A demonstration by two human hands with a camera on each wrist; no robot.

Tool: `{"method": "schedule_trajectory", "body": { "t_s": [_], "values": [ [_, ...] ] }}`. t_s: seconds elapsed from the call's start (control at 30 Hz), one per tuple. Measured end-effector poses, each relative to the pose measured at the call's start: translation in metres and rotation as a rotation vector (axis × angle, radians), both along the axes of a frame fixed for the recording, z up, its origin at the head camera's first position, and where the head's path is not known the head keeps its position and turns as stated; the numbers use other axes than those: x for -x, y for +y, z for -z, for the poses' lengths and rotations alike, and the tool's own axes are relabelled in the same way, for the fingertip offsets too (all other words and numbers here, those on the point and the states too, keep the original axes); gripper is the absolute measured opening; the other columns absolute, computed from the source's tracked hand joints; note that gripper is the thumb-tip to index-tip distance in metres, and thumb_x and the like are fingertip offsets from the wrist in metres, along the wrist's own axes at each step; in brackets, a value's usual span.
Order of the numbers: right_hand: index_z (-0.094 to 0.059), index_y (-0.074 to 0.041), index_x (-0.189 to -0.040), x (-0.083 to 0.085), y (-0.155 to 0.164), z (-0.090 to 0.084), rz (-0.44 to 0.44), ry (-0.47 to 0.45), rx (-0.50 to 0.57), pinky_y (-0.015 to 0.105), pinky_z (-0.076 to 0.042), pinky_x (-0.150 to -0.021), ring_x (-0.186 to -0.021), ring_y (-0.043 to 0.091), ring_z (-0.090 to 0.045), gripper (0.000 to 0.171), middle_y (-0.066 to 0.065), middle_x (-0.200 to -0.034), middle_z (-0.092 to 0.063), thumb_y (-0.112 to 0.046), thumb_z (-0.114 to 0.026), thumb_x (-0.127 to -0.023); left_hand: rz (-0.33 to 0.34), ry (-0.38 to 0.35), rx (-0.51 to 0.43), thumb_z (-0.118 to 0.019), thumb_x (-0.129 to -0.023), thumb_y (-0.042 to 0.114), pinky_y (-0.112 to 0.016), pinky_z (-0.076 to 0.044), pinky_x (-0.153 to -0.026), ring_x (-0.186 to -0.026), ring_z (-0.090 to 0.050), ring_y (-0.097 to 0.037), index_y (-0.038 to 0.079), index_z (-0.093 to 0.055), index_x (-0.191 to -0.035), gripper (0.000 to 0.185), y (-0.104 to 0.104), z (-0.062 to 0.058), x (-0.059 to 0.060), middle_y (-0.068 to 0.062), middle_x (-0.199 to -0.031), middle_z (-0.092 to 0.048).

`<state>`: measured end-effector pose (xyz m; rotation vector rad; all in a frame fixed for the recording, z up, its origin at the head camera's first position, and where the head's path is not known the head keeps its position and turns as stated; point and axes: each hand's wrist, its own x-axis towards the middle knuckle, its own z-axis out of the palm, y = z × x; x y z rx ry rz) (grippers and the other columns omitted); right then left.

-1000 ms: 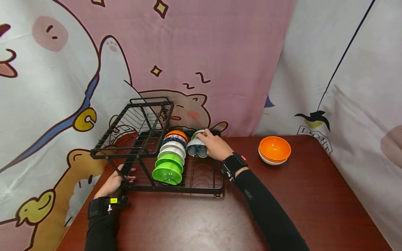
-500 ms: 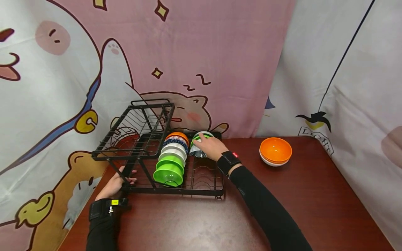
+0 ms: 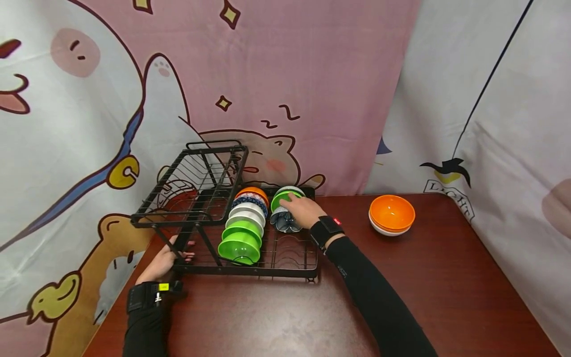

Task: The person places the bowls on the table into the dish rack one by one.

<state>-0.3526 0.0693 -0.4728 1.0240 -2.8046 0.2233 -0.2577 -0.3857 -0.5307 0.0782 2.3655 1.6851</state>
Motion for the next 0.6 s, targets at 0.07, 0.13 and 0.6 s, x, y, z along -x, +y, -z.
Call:
{"method": "schedule_trajectory", "body": {
  "t_s": [0.07, 0.13, 0.6],
  "values": [
    [-0.057, -0.028, -0.128, 0.0, 0.002, 0.0, 0.002, -0.008, 0.028, 0.041, -0.055, -0.074, -0.084, 0.025, -0.066, 0.064, 0.005, -0.119, -0.059, 0.006, -0.073, -0.076, 0.003, 0.003, -0.002, -0.029, -0.094, -0.005, -0.032, -0.051, -0.084, -0.107, -0.064, -0.032, 0.0, -0.014, -0.151, 0.058, 0.001, 0.001, 0.0, -0.037, -0.146, -0.036],
    [-0.059, -0.028, -0.127, 0.0, 0.003, 0.0, 0.01, -0.006, 0.046, 0.042, -0.055, -0.075, -0.084, 0.025, -0.066, 0.058, 0.004, -0.117, -0.061, 0.004, -0.07, -0.081, 0.008, 0.003, -0.009, -0.028, -0.093, -0.006, -0.032, -0.051, -0.085, -0.108, -0.064, -0.033, -0.001, -0.015, -0.15, 0.058, 0.001, 0.001, 0.001, -0.037, -0.146, -0.036],
    [-0.068, -0.022, -0.117, -0.008, 0.014, -0.014, 0.031, 0.146, 0.135, 0.041, -0.05, -0.061, -0.068, 0.021, -0.062, 0.031, 0.0, -0.099, -0.064, -0.014, -0.068, -0.087, -0.06, 0.019, -0.003, -0.035, -0.088, -0.007, -0.022, -0.047, -0.083, -0.106, -0.058, -0.022, -0.006, -0.023, -0.142, 0.055, 0.004, 0.003, 0.001, -0.035, -0.143, -0.04]
  ]
}}
